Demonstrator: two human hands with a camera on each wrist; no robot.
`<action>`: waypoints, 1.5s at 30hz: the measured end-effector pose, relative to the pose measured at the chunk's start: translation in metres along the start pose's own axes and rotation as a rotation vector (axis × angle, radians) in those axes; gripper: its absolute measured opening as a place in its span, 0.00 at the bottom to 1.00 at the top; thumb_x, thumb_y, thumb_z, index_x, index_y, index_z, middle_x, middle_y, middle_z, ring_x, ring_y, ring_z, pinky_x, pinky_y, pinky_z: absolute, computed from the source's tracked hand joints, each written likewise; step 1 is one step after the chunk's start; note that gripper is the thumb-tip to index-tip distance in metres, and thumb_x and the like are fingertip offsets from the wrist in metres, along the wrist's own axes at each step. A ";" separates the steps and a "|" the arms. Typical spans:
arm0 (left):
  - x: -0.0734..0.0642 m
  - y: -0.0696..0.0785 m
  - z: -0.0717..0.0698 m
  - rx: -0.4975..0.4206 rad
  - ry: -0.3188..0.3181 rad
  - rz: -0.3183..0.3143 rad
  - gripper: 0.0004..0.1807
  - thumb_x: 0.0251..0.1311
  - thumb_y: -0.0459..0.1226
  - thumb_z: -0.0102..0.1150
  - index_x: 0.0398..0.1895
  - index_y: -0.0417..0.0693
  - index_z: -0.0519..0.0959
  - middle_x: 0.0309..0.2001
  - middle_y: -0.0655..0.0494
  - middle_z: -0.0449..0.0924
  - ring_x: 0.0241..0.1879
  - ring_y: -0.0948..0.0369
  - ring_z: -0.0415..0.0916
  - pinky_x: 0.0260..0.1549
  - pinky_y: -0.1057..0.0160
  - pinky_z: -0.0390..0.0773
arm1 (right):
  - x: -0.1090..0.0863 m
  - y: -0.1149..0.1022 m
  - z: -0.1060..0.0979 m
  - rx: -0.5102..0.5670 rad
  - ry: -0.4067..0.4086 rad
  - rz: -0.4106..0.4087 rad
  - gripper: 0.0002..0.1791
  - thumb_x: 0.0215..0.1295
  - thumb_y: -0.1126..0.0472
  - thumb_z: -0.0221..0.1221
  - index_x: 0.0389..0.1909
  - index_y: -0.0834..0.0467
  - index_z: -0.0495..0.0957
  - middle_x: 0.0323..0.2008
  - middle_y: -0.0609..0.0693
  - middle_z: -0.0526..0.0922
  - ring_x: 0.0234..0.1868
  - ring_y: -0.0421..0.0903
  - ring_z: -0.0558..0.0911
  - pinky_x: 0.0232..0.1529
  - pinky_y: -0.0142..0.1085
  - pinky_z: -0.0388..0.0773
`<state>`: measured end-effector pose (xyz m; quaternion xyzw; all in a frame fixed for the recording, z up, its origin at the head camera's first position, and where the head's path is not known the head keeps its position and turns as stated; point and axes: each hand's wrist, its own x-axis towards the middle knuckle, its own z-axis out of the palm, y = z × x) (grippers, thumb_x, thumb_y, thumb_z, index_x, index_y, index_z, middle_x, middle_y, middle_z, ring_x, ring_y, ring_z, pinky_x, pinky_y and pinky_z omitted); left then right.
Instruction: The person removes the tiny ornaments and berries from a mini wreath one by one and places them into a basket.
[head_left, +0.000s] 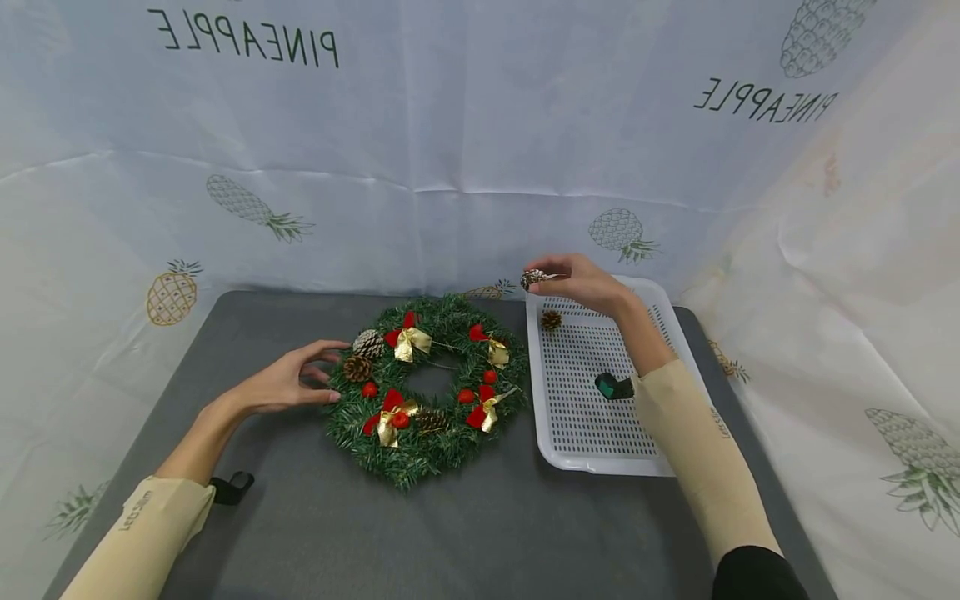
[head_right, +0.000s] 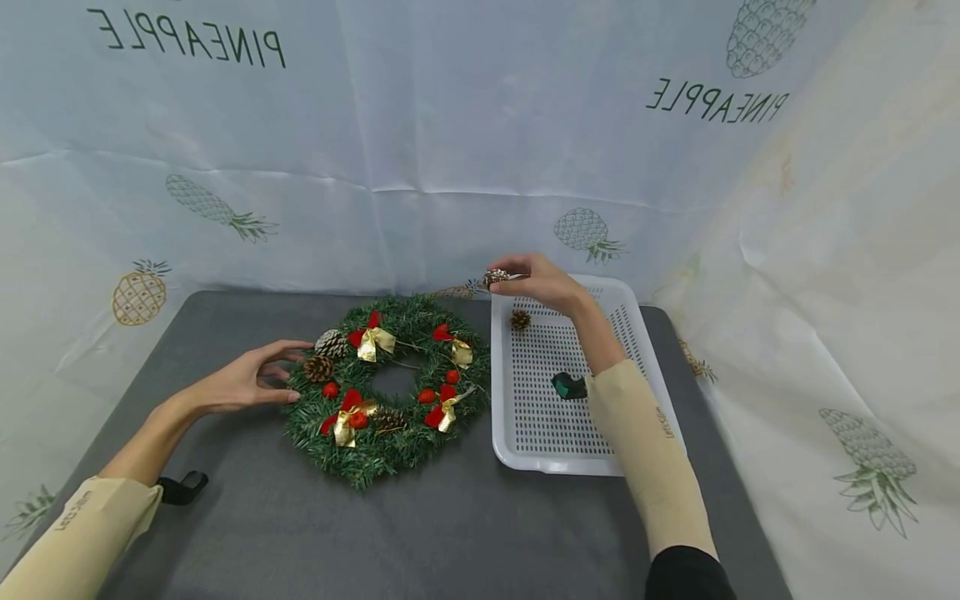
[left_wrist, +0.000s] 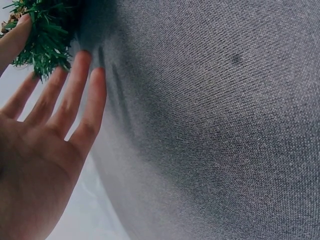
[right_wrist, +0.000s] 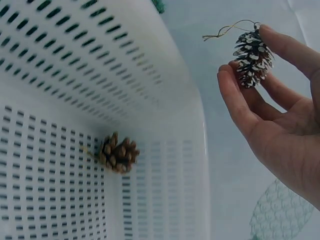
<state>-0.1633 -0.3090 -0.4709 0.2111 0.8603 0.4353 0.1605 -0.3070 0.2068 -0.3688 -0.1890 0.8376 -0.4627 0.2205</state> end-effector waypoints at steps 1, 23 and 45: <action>0.000 0.000 0.000 -0.001 0.001 0.002 0.44 0.70 0.37 0.73 0.84 0.41 0.61 0.74 0.25 0.69 0.58 0.41 0.85 0.47 0.55 0.91 | -0.001 0.002 -0.002 0.002 0.005 0.007 0.32 0.76 0.50 0.68 0.77 0.54 0.74 0.78 0.53 0.75 0.81 0.57 0.71 0.82 0.60 0.67; 0.000 0.001 0.001 0.009 0.008 0.008 0.44 0.69 0.37 0.73 0.84 0.41 0.61 0.73 0.25 0.70 0.56 0.43 0.86 0.48 0.51 0.91 | -0.026 0.045 -0.028 -0.047 0.089 0.121 0.37 0.79 0.47 0.65 0.81 0.57 0.69 0.83 0.63 0.65 0.83 0.64 0.66 0.81 0.66 0.65; 0.000 0.000 0.000 -0.001 0.009 0.012 0.44 0.70 0.37 0.73 0.84 0.42 0.61 0.73 0.25 0.69 0.57 0.41 0.85 0.47 0.51 0.92 | -0.025 0.088 -0.030 0.208 0.067 0.209 0.36 0.82 0.59 0.61 0.82 0.69 0.60 0.80 0.70 0.64 0.82 0.67 0.67 0.84 0.56 0.66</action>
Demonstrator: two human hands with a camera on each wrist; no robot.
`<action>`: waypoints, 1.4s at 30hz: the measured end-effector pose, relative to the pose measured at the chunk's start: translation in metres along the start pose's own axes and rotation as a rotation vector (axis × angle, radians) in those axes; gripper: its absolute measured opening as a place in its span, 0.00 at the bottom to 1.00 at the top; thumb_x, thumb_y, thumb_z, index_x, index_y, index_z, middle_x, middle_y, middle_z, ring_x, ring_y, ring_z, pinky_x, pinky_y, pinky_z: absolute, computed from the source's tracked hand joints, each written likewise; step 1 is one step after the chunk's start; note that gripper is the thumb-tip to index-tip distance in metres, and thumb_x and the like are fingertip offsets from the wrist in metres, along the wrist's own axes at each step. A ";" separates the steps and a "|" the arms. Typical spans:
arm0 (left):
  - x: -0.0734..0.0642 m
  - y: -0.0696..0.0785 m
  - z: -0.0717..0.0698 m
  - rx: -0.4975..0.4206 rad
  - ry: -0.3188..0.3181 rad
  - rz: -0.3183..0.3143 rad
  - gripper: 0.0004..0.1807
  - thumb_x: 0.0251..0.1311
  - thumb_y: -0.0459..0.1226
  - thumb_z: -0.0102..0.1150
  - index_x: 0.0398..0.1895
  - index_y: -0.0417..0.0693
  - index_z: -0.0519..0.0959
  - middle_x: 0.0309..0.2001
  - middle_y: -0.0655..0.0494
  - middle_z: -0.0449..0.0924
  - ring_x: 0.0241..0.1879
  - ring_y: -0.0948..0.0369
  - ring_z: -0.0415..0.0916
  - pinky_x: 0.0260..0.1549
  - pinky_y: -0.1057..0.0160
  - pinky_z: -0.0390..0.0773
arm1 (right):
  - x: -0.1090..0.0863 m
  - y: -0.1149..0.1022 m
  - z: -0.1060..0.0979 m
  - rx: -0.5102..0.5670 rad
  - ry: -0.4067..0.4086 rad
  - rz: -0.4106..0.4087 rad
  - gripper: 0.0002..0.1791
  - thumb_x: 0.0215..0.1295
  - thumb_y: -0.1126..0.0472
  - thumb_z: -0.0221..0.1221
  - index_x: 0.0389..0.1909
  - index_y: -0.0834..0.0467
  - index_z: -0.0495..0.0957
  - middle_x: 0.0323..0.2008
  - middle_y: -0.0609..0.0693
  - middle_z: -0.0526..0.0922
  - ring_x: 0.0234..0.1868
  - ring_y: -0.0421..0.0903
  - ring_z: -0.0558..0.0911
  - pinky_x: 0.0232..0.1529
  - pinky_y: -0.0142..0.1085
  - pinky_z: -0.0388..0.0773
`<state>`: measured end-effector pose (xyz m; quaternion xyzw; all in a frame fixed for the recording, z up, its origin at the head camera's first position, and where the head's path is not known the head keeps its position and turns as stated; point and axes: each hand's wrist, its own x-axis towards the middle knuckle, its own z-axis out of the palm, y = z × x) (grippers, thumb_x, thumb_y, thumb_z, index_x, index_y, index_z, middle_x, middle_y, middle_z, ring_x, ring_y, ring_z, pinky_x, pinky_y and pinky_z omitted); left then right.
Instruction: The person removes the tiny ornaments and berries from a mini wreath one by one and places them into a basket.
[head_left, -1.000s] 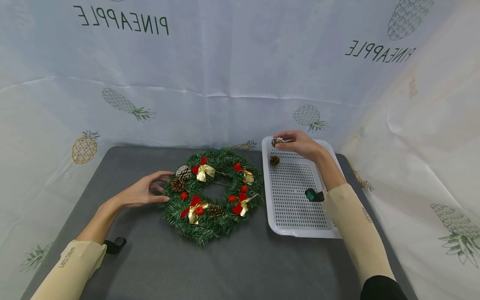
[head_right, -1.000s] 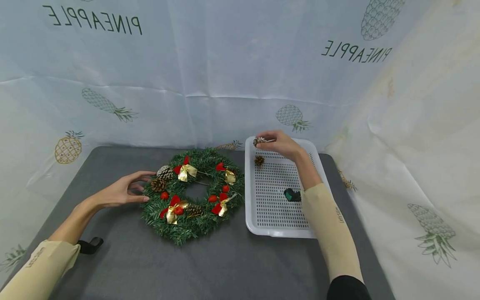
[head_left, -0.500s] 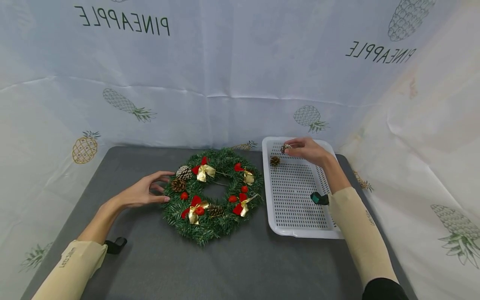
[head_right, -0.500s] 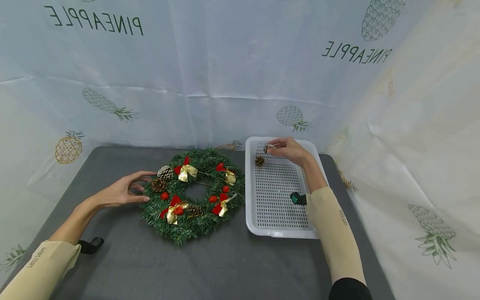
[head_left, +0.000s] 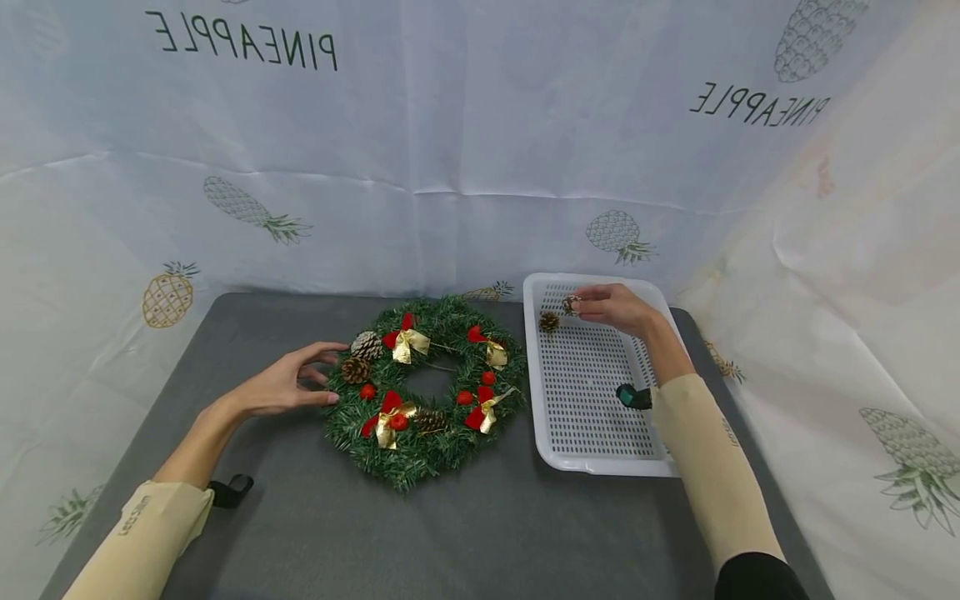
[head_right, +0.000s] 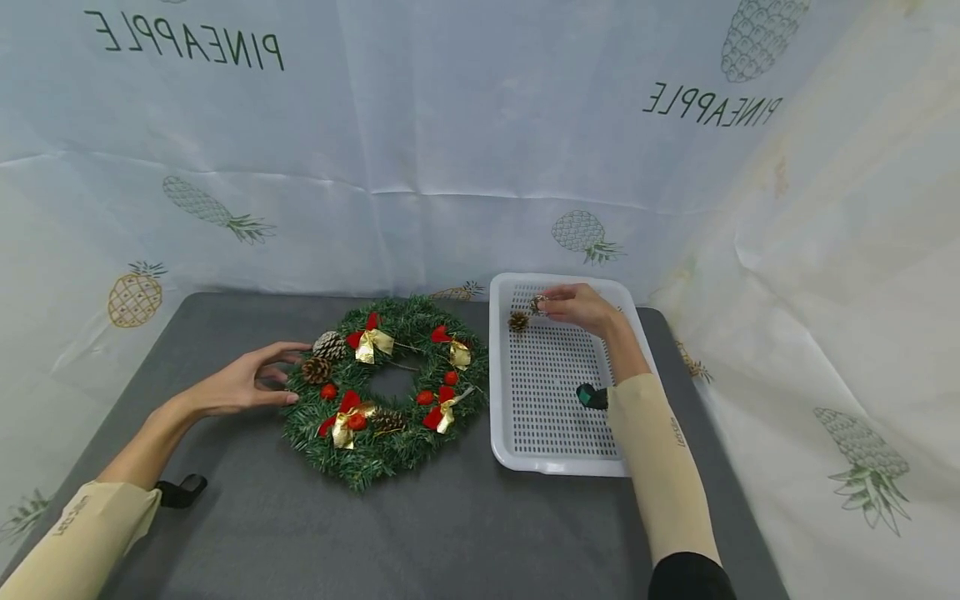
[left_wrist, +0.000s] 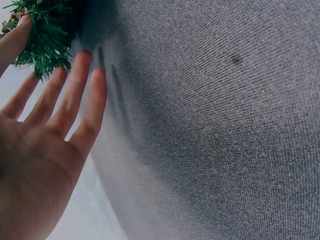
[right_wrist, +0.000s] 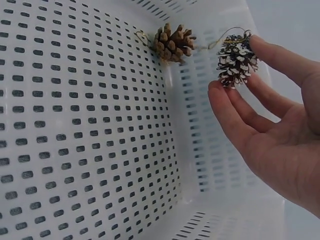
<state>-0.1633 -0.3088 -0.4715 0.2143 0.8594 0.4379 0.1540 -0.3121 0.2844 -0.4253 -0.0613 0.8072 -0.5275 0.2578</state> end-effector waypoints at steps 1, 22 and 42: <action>0.000 0.000 0.000 0.000 0.000 0.000 0.44 0.70 0.37 0.73 0.84 0.42 0.61 0.73 0.24 0.70 0.57 0.40 0.86 0.47 0.51 0.92 | 0.001 0.001 0.000 0.003 0.000 0.003 0.36 0.83 0.59 0.61 0.82 0.69 0.60 0.80 0.70 0.64 0.82 0.67 0.67 0.83 0.56 0.66; 0.000 0.001 0.001 -0.001 -0.002 -0.013 0.44 0.70 0.37 0.73 0.84 0.42 0.61 0.73 0.25 0.69 0.57 0.42 0.86 0.47 0.53 0.92 | 0.009 0.021 0.007 0.014 0.030 0.097 0.32 0.83 0.59 0.60 0.77 0.72 0.65 0.77 0.67 0.71 0.75 0.57 0.77 0.79 0.51 0.74; 0.001 0.000 0.001 0.024 0.010 -0.007 0.44 0.69 0.37 0.73 0.84 0.42 0.61 0.73 0.25 0.69 0.56 0.43 0.86 0.46 0.53 0.92 | 0.008 0.025 0.010 0.073 0.034 0.114 0.34 0.83 0.63 0.58 0.79 0.76 0.59 0.79 0.73 0.64 0.80 0.71 0.70 0.81 0.52 0.71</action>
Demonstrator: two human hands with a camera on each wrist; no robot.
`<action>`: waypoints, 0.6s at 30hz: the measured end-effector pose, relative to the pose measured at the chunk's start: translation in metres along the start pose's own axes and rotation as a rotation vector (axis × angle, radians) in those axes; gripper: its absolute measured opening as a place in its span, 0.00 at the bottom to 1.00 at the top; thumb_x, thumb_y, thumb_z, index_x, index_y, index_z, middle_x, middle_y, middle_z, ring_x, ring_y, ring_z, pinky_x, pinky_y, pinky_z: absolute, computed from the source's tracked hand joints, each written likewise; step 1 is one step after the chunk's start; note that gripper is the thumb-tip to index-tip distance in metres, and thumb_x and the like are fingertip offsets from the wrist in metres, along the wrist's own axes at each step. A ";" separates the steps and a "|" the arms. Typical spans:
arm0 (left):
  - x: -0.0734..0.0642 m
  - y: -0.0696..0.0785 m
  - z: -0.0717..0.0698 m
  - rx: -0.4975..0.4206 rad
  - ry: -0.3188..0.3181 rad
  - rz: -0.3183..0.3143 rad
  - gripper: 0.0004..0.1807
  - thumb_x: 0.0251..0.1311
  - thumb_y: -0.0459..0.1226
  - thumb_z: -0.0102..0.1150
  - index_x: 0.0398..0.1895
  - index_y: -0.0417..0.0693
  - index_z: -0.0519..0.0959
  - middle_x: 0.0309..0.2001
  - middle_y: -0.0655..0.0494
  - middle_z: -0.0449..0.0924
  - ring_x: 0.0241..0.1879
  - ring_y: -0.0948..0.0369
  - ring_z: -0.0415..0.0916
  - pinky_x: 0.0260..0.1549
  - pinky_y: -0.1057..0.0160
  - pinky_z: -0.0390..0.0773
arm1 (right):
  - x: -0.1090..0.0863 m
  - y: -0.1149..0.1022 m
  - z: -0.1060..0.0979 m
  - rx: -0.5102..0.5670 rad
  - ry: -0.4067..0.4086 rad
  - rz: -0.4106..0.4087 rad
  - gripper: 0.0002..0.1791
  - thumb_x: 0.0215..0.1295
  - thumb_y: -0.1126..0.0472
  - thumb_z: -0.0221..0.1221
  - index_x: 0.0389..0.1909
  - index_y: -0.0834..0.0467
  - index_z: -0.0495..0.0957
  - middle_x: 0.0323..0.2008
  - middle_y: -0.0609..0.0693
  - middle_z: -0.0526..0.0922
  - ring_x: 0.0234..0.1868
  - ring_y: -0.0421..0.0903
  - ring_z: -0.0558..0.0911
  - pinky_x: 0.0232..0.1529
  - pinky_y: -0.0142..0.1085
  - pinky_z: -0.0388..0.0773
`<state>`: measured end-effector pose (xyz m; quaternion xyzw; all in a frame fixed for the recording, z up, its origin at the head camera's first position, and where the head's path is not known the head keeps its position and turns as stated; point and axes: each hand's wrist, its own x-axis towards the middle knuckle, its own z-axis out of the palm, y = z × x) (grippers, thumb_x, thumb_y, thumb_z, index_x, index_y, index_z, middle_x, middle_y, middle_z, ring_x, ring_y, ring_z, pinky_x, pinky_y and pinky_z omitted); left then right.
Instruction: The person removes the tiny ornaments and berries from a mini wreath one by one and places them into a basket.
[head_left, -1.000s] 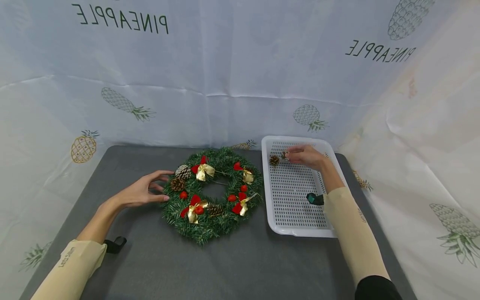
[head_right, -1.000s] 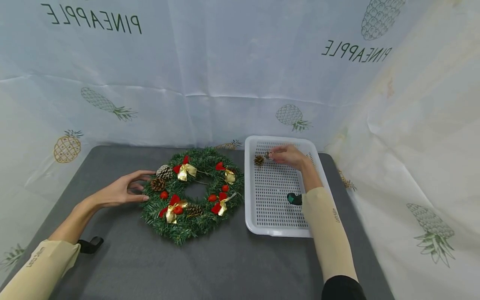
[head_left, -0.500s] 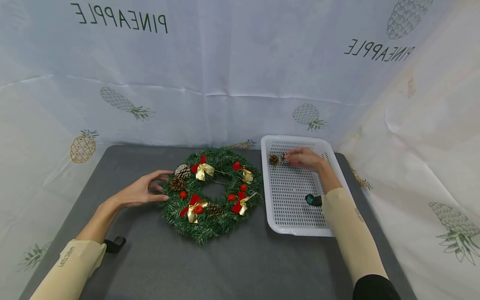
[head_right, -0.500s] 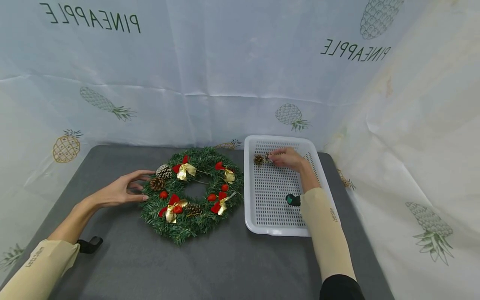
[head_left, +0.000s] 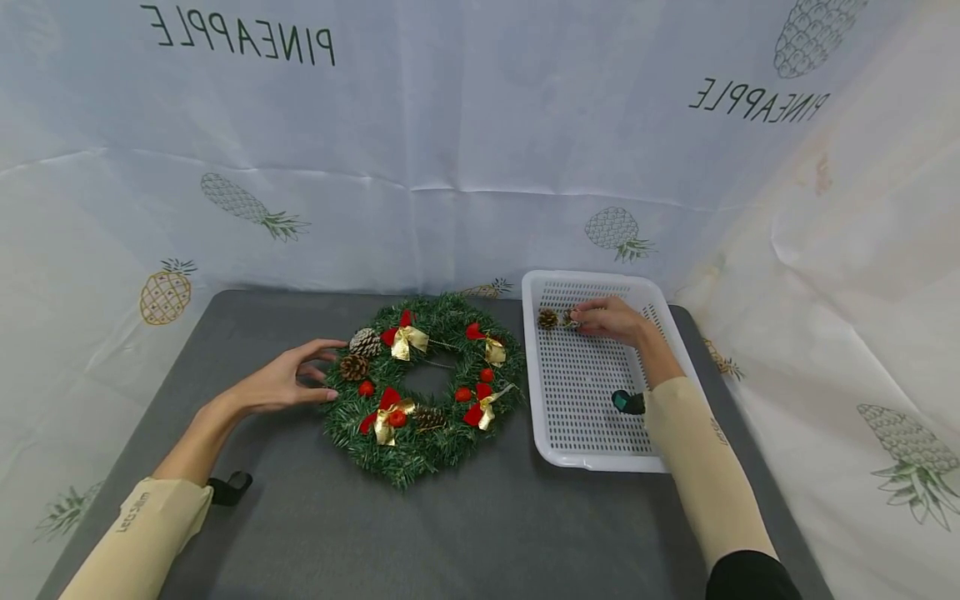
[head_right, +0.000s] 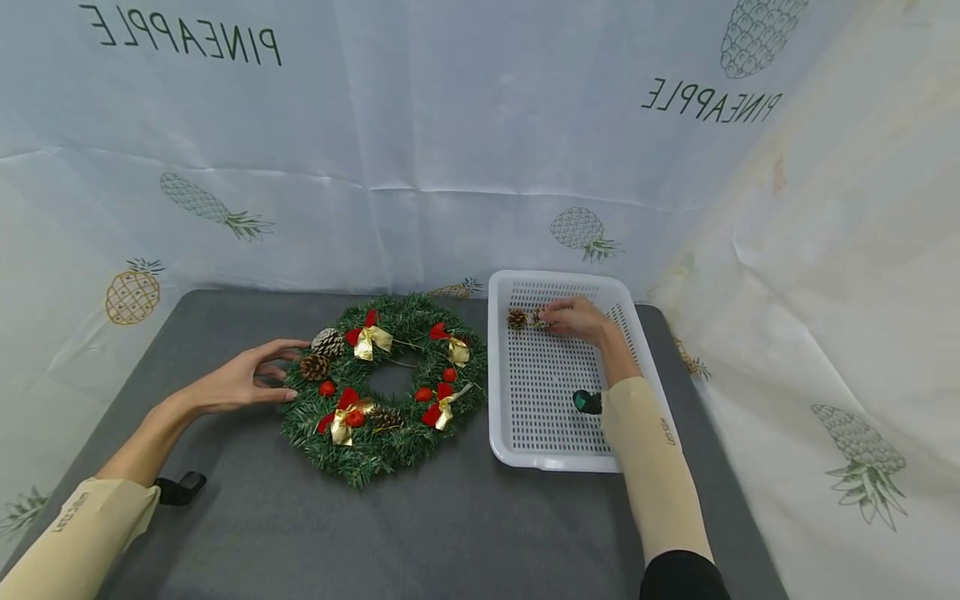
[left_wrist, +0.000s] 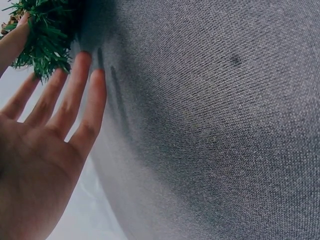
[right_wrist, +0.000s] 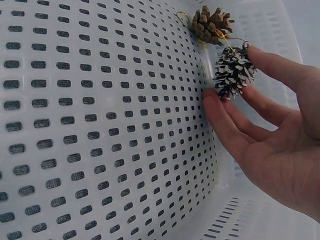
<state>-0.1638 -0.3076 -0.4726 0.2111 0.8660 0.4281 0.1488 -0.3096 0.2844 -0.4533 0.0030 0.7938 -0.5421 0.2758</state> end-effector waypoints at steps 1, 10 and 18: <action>0.000 0.000 0.000 0.000 0.001 0.000 0.44 0.69 0.37 0.73 0.84 0.42 0.61 0.73 0.25 0.69 0.56 0.43 0.86 0.46 0.53 0.91 | 0.000 0.000 0.000 0.002 0.002 0.000 0.33 0.83 0.63 0.57 0.79 0.76 0.60 0.79 0.73 0.65 0.80 0.70 0.70 0.81 0.52 0.72; -0.001 -0.001 0.001 -0.013 0.000 0.001 0.44 0.69 0.37 0.73 0.84 0.43 0.62 0.73 0.26 0.70 0.55 0.46 0.86 0.45 0.56 0.91 | -0.002 0.000 -0.001 -0.018 0.007 -0.010 0.30 0.85 0.64 0.55 0.77 0.76 0.62 0.78 0.72 0.66 0.81 0.69 0.68 0.82 0.54 0.70; 0.000 -0.003 0.000 -0.016 0.001 0.003 0.44 0.70 0.37 0.73 0.84 0.42 0.61 0.73 0.25 0.70 0.56 0.44 0.85 0.46 0.55 0.91 | -0.005 -0.003 -0.004 -0.070 0.020 -0.019 0.31 0.85 0.60 0.57 0.78 0.72 0.64 0.77 0.70 0.69 0.80 0.65 0.71 0.82 0.53 0.70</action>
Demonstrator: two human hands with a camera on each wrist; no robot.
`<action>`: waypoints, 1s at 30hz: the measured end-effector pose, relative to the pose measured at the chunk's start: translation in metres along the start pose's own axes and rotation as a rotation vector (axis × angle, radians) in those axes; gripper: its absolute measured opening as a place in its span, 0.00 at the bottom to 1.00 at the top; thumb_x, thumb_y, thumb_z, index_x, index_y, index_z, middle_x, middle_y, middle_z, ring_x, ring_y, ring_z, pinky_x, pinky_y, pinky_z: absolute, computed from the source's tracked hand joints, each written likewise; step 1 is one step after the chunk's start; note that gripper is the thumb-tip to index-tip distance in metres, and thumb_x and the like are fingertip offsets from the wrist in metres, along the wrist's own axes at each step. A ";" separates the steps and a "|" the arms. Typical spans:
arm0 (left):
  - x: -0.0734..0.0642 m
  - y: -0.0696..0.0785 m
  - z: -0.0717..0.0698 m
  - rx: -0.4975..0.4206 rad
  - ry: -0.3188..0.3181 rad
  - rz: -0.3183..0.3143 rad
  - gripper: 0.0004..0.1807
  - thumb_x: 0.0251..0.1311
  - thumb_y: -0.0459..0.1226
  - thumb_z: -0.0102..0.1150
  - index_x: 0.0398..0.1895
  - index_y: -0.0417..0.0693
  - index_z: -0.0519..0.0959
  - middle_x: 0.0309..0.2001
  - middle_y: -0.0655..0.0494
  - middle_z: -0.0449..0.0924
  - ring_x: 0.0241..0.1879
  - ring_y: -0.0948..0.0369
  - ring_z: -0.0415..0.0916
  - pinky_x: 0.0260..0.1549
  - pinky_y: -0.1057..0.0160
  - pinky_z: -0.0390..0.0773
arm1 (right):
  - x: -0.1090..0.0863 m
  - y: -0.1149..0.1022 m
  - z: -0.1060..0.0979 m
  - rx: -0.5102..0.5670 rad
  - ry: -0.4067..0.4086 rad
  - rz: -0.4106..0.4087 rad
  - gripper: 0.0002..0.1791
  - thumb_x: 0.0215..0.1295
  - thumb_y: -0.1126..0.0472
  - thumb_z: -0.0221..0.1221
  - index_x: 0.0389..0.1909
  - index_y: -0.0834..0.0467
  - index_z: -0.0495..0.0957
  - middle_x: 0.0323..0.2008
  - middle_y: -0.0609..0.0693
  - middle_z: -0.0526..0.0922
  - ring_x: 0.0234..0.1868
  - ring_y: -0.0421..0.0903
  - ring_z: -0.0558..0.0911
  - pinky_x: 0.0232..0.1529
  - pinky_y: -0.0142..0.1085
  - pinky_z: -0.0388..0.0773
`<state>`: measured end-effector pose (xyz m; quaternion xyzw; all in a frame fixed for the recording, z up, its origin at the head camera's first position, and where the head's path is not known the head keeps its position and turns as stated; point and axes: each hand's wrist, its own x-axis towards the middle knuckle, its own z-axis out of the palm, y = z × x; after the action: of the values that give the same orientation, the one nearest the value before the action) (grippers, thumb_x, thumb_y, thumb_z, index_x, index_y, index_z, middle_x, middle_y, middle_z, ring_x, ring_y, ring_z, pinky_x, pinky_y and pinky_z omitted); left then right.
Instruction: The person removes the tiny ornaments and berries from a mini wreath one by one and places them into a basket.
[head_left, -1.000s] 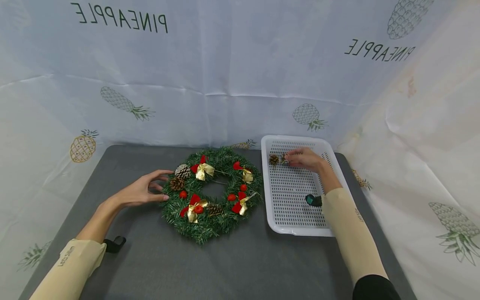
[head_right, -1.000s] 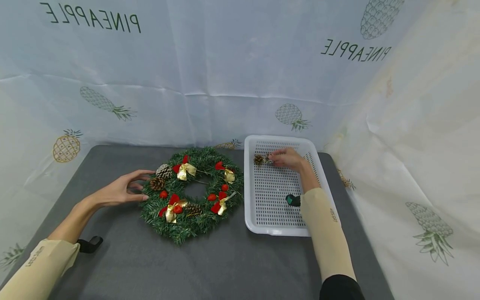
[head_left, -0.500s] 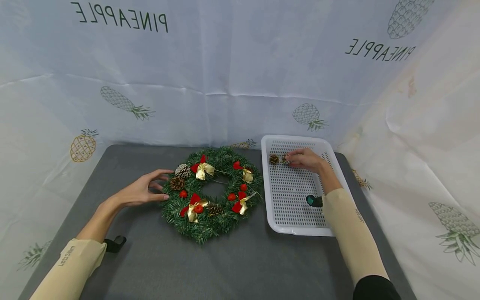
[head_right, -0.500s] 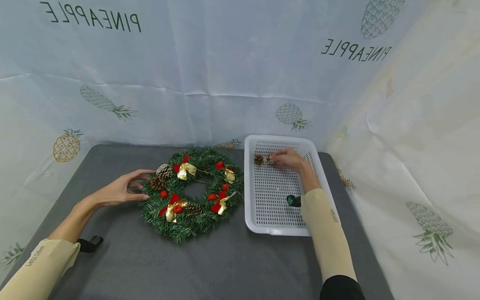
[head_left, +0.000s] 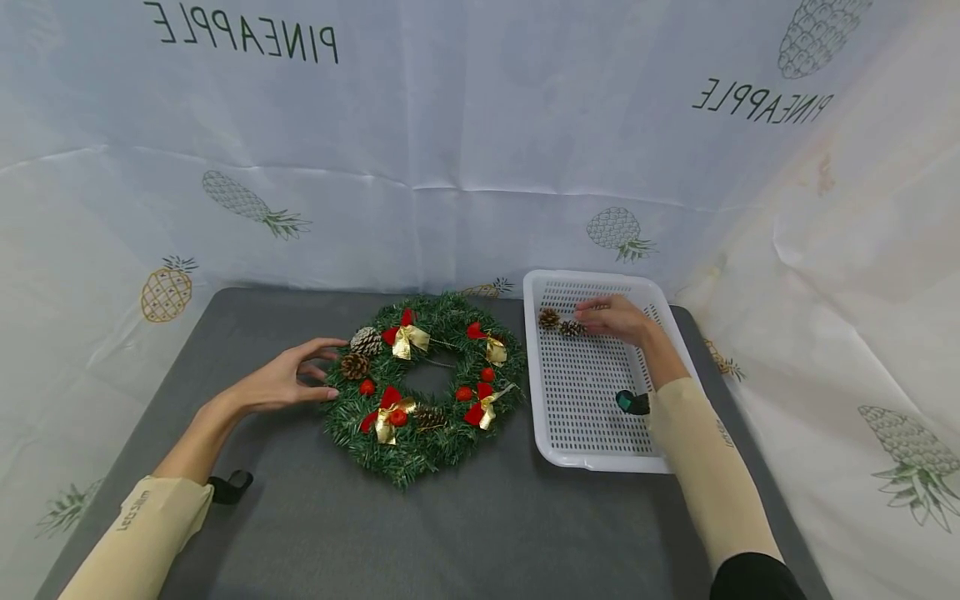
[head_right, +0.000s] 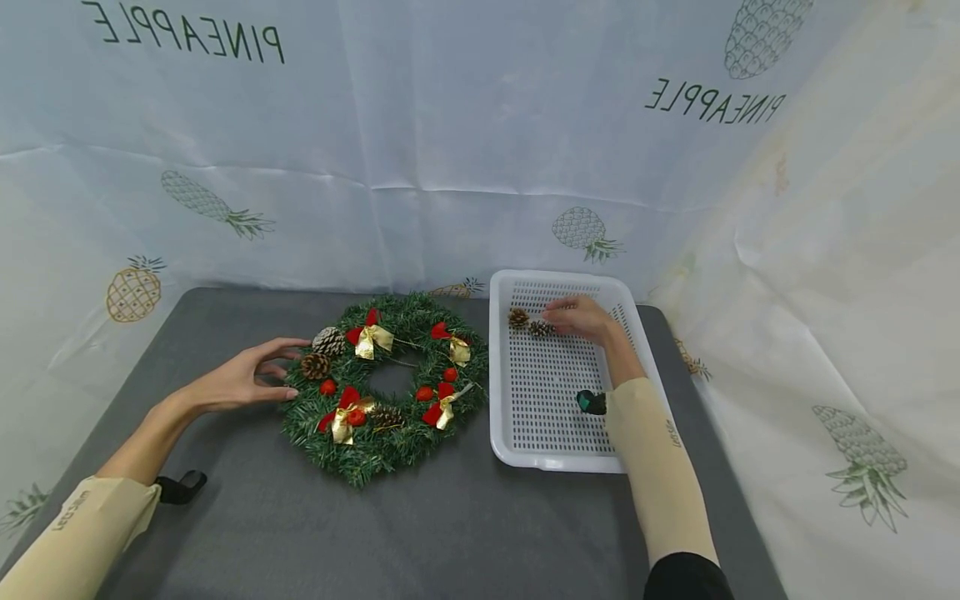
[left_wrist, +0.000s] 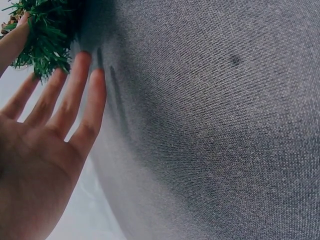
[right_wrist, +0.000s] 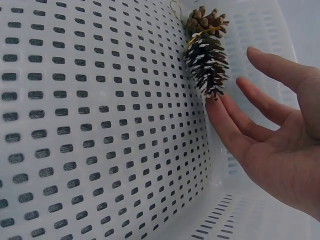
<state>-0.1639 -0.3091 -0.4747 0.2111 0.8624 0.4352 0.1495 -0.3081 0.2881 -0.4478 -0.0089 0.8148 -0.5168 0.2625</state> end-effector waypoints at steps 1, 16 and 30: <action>0.000 0.000 0.000 0.002 0.001 0.001 0.44 0.70 0.37 0.73 0.84 0.42 0.61 0.73 0.25 0.70 0.56 0.44 0.85 0.46 0.55 0.91 | 0.000 0.000 0.000 -0.004 0.004 -0.003 0.31 0.84 0.59 0.58 0.78 0.72 0.65 0.77 0.70 0.70 0.79 0.65 0.72 0.82 0.53 0.71; 0.000 0.000 0.000 0.008 -0.002 -0.002 0.44 0.70 0.37 0.73 0.84 0.42 0.61 0.74 0.25 0.69 0.57 0.41 0.85 0.47 0.51 0.91 | -0.006 -0.016 -0.001 -0.051 0.002 -0.104 0.31 0.85 0.59 0.57 0.79 0.70 0.64 0.76 0.70 0.69 0.79 0.67 0.71 0.80 0.54 0.72; 0.000 0.002 0.000 0.007 -0.005 -0.002 0.44 0.70 0.37 0.72 0.84 0.43 0.61 0.74 0.25 0.69 0.58 0.40 0.84 0.48 0.49 0.91 | -0.011 -0.041 0.003 -0.085 -0.026 -0.167 0.32 0.84 0.58 0.58 0.81 0.67 0.64 0.80 0.68 0.67 0.80 0.66 0.70 0.82 0.58 0.68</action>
<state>-0.1634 -0.3077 -0.4734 0.2116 0.8637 0.4317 0.1514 -0.3077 0.2692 -0.4097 -0.0948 0.8289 -0.5018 0.2284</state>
